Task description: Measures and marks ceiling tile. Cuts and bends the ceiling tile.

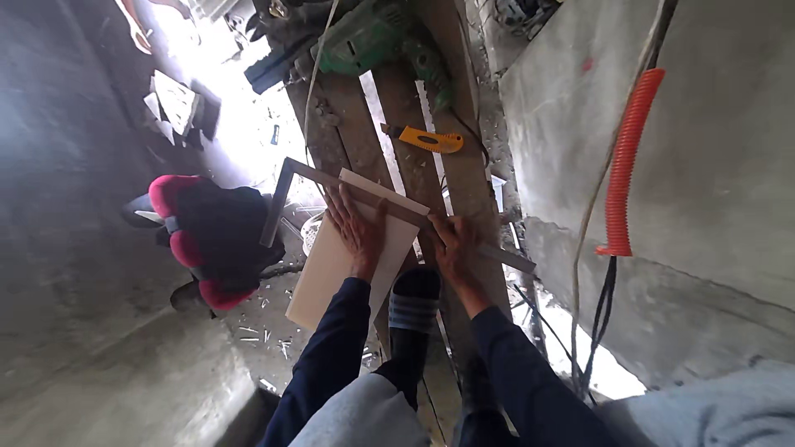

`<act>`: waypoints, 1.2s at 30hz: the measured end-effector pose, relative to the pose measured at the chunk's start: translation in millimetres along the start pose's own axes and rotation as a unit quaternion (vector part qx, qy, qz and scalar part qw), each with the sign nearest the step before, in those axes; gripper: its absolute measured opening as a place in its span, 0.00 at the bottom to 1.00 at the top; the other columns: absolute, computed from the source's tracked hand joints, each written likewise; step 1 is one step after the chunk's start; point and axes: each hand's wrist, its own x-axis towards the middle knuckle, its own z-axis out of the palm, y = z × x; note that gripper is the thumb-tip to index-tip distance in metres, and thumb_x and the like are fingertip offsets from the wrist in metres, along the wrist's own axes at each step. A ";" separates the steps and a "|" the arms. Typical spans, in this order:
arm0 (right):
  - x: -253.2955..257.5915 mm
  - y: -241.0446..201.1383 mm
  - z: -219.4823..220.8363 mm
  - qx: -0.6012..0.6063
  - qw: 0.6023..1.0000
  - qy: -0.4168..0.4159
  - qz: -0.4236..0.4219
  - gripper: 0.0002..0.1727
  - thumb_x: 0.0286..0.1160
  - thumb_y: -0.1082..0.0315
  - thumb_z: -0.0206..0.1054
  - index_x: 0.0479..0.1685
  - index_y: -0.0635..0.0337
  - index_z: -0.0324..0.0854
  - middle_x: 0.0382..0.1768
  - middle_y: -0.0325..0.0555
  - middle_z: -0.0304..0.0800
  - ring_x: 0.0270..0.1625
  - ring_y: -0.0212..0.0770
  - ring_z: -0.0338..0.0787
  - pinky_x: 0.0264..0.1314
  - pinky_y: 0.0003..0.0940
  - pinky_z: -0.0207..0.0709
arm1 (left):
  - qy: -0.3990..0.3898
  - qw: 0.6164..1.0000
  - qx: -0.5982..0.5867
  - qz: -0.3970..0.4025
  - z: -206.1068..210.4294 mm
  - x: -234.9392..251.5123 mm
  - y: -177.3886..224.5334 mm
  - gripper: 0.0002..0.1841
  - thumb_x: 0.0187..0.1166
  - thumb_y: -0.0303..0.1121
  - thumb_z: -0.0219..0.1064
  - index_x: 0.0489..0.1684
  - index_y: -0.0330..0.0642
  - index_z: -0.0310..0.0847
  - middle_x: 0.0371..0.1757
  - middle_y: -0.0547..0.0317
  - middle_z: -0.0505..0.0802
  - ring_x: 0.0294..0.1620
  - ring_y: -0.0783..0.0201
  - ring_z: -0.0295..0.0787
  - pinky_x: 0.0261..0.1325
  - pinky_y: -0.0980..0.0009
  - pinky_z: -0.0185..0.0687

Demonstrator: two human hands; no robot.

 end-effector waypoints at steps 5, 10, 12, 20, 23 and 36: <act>-0.5 -2.5 -0.2 -0.005 1.000 0.000 0.008 0.19 0.82 0.55 0.67 0.70 0.35 0.87 0.57 0.51 0.86 0.64 0.58 0.82 0.62 0.63 0.69 | -0.002 1.000 -0.003 -0.005 -1.9 0.0 2.5 0.55 0.74 0.73 0.59 0.96 0.46 0.42 0.98 0.51 0.45 0.98 0.53 0.35 0.95 0.46 0.30; -0.7 -2.8 -0.7 -0.004 1.000 0.004 0.002 0.19 0.83 0.55 0.65 0.70 0.35 0.87 0.56 0.52 0.86 0.63 0.59 0.82 0.61 0.64 0.69 | -0.009 1.000 -0.006 0.006 -10.1 -5.4 5.7 0.55 0.76 0.71 0.59 0.97 0.47 0.38 0.98 0.56 0.40 0.98 0.56 0.30 0.96 0.47 0.29; -0.7 -2.7 0.3 -0.007 1.000 0.004 0.003 0.19 0.84 0.54 0.63 0.70 0.34 0.87 0.56 0.51 0.86 0.63 0.58 0.82 0.61 0.64 0.68 | -0.004 1.000 -0.006 0.008 -11.3 -5.4 7.3 0.55 0.76 0.70 0.59 0.97 0.46 0.39 0.98 0.56 0.42 0.98 0.57 0.32 0.95 0.48 0.31; -0.9 -2.6 -0.7 -0.016 1.000 0.004 0.002 0.18 0.84 0.55 0.64 0.69 0.35 0.87 0.56 0.51 0.87 0.62 0.58 0.82 0.60 0.62 0.69 | -0.006 1.000 -0.002 0.006 -9.7 -4.1 6.8 0.54 0.76 0.71 0.59 0.97 0.48 0.40 0.98 0.58 0.41 0.98 0.57 0.33 0.95 0.47 0.33; -0.4 -3.2 -1.4 -0.024 1.000 0.005 0.001 0.18 0.84 0.54 0.63 0.69 0.34 0.87 0.55 0.51 0.87 0.62 0.58 0.82 0.60 0.62 0.69 | -0.008 1.000 -0.003 0.007 -9.5 -3.9 6.8 0.54 0.76 0.71 0.59 0.97 0.48 0.39 0.98 0.57 0.41 0.98 0.56 0.33 0.95 0.46 0.33; 0.1 -3.8 -4.8 -0.019 0.999 -0.022 0.017 0.20 0.84 0.56 0.63 0.71 0.34 0.86 0.57 0.50 0.85 0.65 0.58 0.80 0.63 0.62 0.68 | -0.002 0.999 -0.035 0.017 -13.2 -3.5 8.8 0.48 0.75 0.67 0.63 0.91 0.45 0.56 0.95 0.51 0.54 0.96 0.51 0.43 0.94 0.42 0.38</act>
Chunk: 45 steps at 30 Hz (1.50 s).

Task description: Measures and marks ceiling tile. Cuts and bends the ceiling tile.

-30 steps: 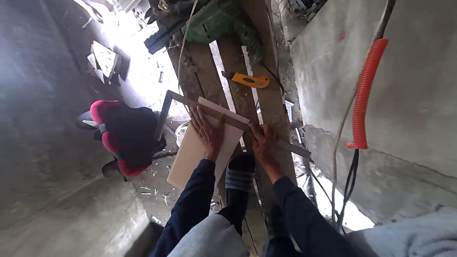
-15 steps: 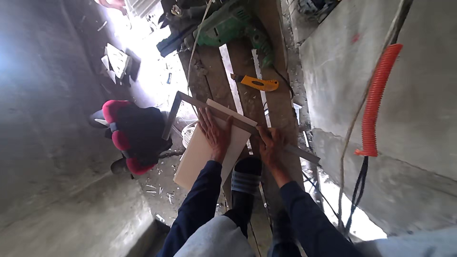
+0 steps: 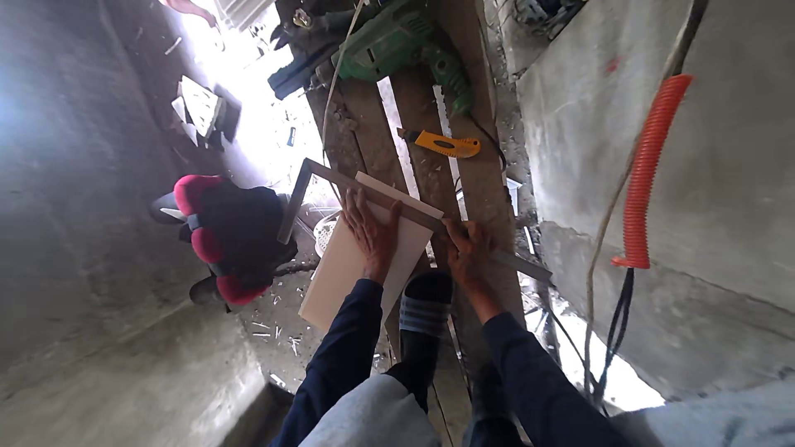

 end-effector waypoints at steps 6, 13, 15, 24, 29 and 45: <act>0.3 2.6 1.1 0.001 1.000 -0.002 -0.003 0.21 0.82 0.57 0.64 0.73 0.32 0.84 0.58 0.49 0.85 0.64 0.57 0.81 0.61 0.62 0.69 | -0.101 0.990 0.070 -0.065 -20.3 16.0 18.6 0.60 0.60 0.75 0.70 0.93 0.44 0.56 0.95 0.47 0.57 0.96 0.44 0.42 0.89 0.35 0.41; 3.6 0.0 -2.8 0.028 1.000 -0.004 0.013 0.20 0.80 0.51 0.65 0.68 0.35 0.88 0.58 0.52 0.85 0.63 0.57 0.82 0.61 0.65 0.70 | -0.175 0.974 0.073 -0.123 -29.9 24.9 37.5 0.70 0.50 0.66 0.83 0.95 0.40 0.45 0.96 0.41 0.45 0.94 0.33 0.39 0.80 0.24 0.54; 16.4 -9.4 -12.1 0.040 0.999 0.034 0.000 0.19 0.74 0.49 0.68 0.58 0.43 0.94 0.54 0.52 0.87 0.57 0.55 0.85 0.58 0.62 0.72 | -0.175 0.975 0.068 -0.123 -30.6 25.6 39.3 0.69 0.50 0.63 0.84 0.95 0.38 0.45 0.96 0.39 0.45 0.94 0.30 0.41 0.80 0.24 0.53; 177.9 -58.6 -47.0 -0.164 0.965 -0.110 -0.171 0.31 0.75 0.60 0.74 0.79 0.55 0.76 0.72 0.62 0.81 0.74 0.68 0.78 0.70 0.71 0.70 | -0.195 0.973 0.031 -0.117 -52.0 16.9 49.7 0.65 0.60 0.56 0.83 0.95 0.36 0.41 0.97 0.41 0.44 0.92 0.26 0.43 0.73 0.17 0.57; 201.6 -48.9 -47.0 -0.202 0.940 -0.150 -0.229 0.24 0.84 0.64 0.64 0.79 0.51 0.77 0.65 0.64 0.85 0.69 0.70 0.82 0.67 0.71 0.71 | -0.200 0.971 0.034 -0.126 -52.7 16.3 49.1 0.64 0.60 0.57 0.83 0.95 0.37 0.43 0.97 0.44 0.45 0.92 0.26 0.40 0.73 0.17 0.56; 146.0 -135.7 -26.0 -0.087 0.919 -0.321 -0.210 0.27 0.88 0.64 0.57 0.86 0.55 0.69 0.63 0.65 0.85 0.55 0.61 0.93 0.58 0.57 0.86 | -0.197 0.969 0.007 -0.146 -36.3 21.4 37.8 0.66 0.55 0.60 0.82 0.97 0.44 0.42 0.98 0.49 0.44 0.94 0.29 0.35 0.74 0.14 0.48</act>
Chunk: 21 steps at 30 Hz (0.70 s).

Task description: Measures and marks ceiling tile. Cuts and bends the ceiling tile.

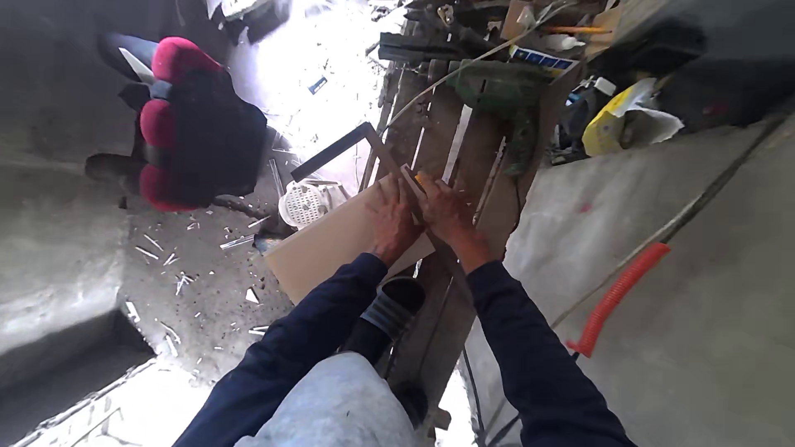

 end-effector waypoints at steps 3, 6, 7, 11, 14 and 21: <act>-7.3 -11.8 -5.8 0.013 0.999 -0.042 0.027 0.28 0.90 0.66 0.55 0.89 0.52 0.64 0.69 0.64 0.82 0.59 0.62 0.91 0.63 0.57 0.84 | 0.006 1.000 -0.005 0.003 2.1 0.1 0.0 0.64 0.57 0.57 0.82 0.97 0.44 0.43 0.98 0.49 0.43 0.94 0.29 0.35 0.74 0.14 0.49; -0.8 -2.3 10.9 0.007 1.000 -0.006 -0.006 0.26 0.89 0.64 0.55 0.86 0.55 0.69 0.63 0.65 0.86 0.49 0.61 0.94 0.54 0.56 0.87 | 0.011 1.000 0.004 0.006 4.2 2.3 -1.4 0.62 0.58 0.55 0.80 0.96 0.45 0.45 0.98 0.49 0.43 0.94 0.29 0.36 0.73 0.15 0.52; -0.8 -2.4 12.5 -0.001 1.000 -0.004 -0.010 0.26 0.89 0.64 0.55 0.86 0.55 0.69 0.62 0.66 0.86 0.49 0.61 0.94 0.54 0.56 0.87 | 0.013 1.000 0.006 0.006 5.4 2.3 -2.3 0.62 0.58 0.55 0.81 0.96 0.45 0.45 0.98 0.48 0.43 0.94 0.29 0.36 0.72 0.15 0.54; -1.4 -7.1 12.5 -0.039 0.999 -0.021 0.000 0.28 0.88 0.64 0.55 0.87 0.54 0.67 0.64 0.64 0.85 0.52 0.61 0.93 0.54 0.55 0.87 | 0.013 1.000 0.007 0.013 4.9 2.3 -2.5 0.61 0.59 0.52 0.81 0.96 0.44 0.45 0.98 0.47 0.43 0.94 0.30 0.36 0.72 0.15 0.53; -2.3 -8.6 14.5 -0.051 0.999 -0.011 -0.005 0.28 0.87 0.66 0.57 0.87 0.56 0.68 0.63 0.64 0.85 0.51 0.61 0.93 0.53 0.55 0.87 | 0.014 1.000 0.018 0.017 5.1 1.6 -2.0 0.59 0.60 0.51 0.80 0.96 0.43 0.47 0.97 0.46 0.44 0.94 0.30 0.38 0.73 0.16 0.54; -4.1 -6.4 20.6 -0.055 0.998 0.002 -0.008 0.27 0.87 0.67 0.56 0.86 0.56 0.69 0.63 0.63 0.85 0.50 0.60 0.93 0.53 0.53 0.88 | 0.018 1.000 0.017 0.009 4.0 0.8 1.0 0.56 0.62 0.50 0.78 0.95 0.45 0.49 0.98 0.48 0.43 0.95 0.33 0.36 0.73 0.17 0.54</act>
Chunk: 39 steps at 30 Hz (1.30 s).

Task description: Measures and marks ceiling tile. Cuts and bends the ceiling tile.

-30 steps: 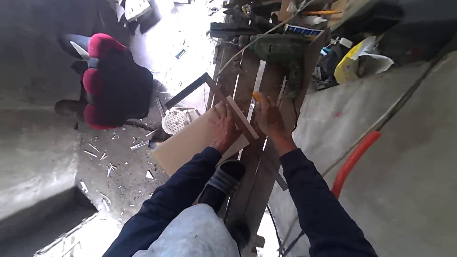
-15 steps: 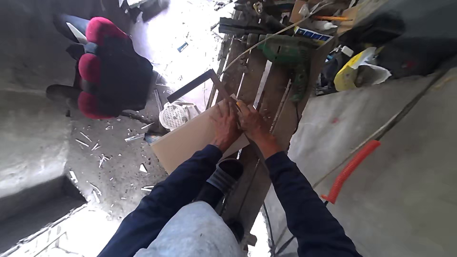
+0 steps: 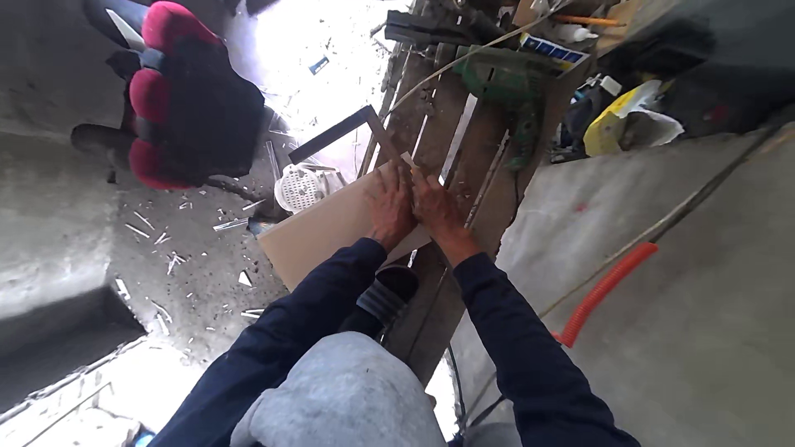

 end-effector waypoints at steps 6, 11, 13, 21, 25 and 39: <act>-10.4 7.6 7.2 0.004 1.000 0.014 -0.002 0.29 0.85 0.70 0.58 0.86 0.57 0.69 0.62 0.65 0.85 0.45 0.60 0.94 0.48 0.52 0.88 | -0.013 1.000 0.002 -0.008 -1.3 1.5 2.6 0.58 0.61 0.48 0.80 0.96 0.42 0.47 0.98 0.47 0.42 0.95 0.32 0.36 0.73 0.18 0.57; -17.3 5.4 1.5 0.022 1.000 -0.006 0.007 0.33 0.82 0.74 0.61 0.89 0.56 0.65 0.65 0.65 0.83 0.50 0.61 0.93 0.52 0.54 0.88 | -0.007 1.000 -0.002 -0.005 3.2 3.2 0.4 0.60 0.58 0.46 0.82 0.95 0.41 0.47 0.98 0.47 0.42 0.94 0.29 0.36 0.70 0.16 0.59; -27.4 6.8 0.8 0.024 1.000 0.016 -0.011 0.33 0.80 0.75 0.62 0.87 0.57 0.66 0.65 0.65 0.83 0.48 0.61 0.93 0.49 0.54 0.89 | -0.014 1.000 0.008 -0.009 1.6 3.1 0.8 0.61 0.57 0.47 0.82 0.96 0.41 0.45 0.98 0.48 0.42 0.94 0.30 0.37 0.69 0.18 0.61; -74.8 21.2 -5.3 0.026 0.999 0.006 -0.018 0.36 0.81 0.72 0.65 0.91 0.55 0.60 0.63 0.68 0.80 0.39 0.63 0.91 0.39 0.56 0.88 | -0.029 0.999 -0.013 -0.017 -2.8 2.1 2.9 0.66 0.56 0.59 0.83 0.96 0.40 0.42 0.98 0.49 0.41 0.95 0.31 0.34 0.75 0.17 0.51; -96.5 29.0 -3.8 0.017 1.000 0.003 -0.006 0.36 0.80 0.72 0.66 0.90 0.56 0.62 0.59 0.67 0.81 0.34 0.60 0.91 0.34 0.53 0.88 | -0.031 0.999 -0.019 -0.015 -5.1 1.8 3.2 0.66 0.57 0.59 0.82 0.96 0.40 0.41 0.98 0.49 0.40 0.95 0.30 0.32 0.76 0.16 0.49; -142.8 72.8 27.5 -0.010 1.000 0.018 0.015 0.33 0.82 0.74 0.62 0.89 0.55 0.65 0.55 0.66 0.86 0.37 0.59 0.94 0.39 0.53 0.90 | -0.036 0.999 -0.016 -0.020 -4.0 1.4 4.6 0.68 0.55 0.57 0.85 0.96 0.40 0.40 0.98 0.47 0.40 0.95 0.30 0.33 0.72 0.16 0.55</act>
